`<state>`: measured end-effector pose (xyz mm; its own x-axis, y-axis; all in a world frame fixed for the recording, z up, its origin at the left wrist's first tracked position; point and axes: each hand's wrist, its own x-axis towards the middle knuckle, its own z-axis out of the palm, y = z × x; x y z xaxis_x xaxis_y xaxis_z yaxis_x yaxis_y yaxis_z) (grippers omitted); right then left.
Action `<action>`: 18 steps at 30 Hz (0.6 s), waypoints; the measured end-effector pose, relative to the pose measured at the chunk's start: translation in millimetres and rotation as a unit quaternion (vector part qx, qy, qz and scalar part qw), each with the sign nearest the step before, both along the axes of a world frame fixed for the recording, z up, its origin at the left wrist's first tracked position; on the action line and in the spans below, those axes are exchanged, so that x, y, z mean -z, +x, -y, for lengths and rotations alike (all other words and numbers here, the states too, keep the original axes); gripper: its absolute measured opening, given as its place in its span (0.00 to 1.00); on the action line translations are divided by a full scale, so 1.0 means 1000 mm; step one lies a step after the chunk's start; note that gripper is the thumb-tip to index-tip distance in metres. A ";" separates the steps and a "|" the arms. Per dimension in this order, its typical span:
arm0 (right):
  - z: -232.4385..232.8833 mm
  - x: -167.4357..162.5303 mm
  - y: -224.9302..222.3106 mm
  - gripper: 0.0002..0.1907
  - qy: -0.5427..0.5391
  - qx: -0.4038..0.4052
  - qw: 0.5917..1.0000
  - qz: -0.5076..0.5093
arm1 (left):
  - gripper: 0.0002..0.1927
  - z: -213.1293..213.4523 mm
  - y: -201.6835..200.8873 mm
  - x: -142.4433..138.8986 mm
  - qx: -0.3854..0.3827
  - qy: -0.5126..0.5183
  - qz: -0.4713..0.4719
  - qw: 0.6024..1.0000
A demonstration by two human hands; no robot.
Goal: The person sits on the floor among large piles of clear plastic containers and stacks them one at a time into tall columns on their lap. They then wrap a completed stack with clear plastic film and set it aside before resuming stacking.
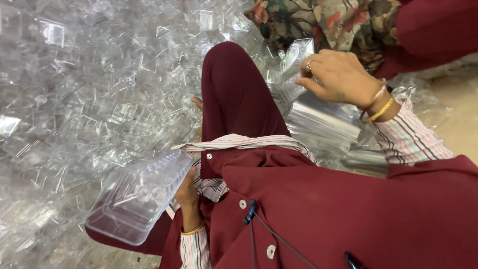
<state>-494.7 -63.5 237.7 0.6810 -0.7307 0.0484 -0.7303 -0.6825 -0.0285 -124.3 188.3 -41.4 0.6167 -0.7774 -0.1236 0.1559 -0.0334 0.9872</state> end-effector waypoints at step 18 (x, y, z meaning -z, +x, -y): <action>0.008 0.296 -0.156 0.24 0.163 0.215 0.952 -0.143 | 0.11 0.001 0.004 0.020 0.004 -0.002 0.003 1.000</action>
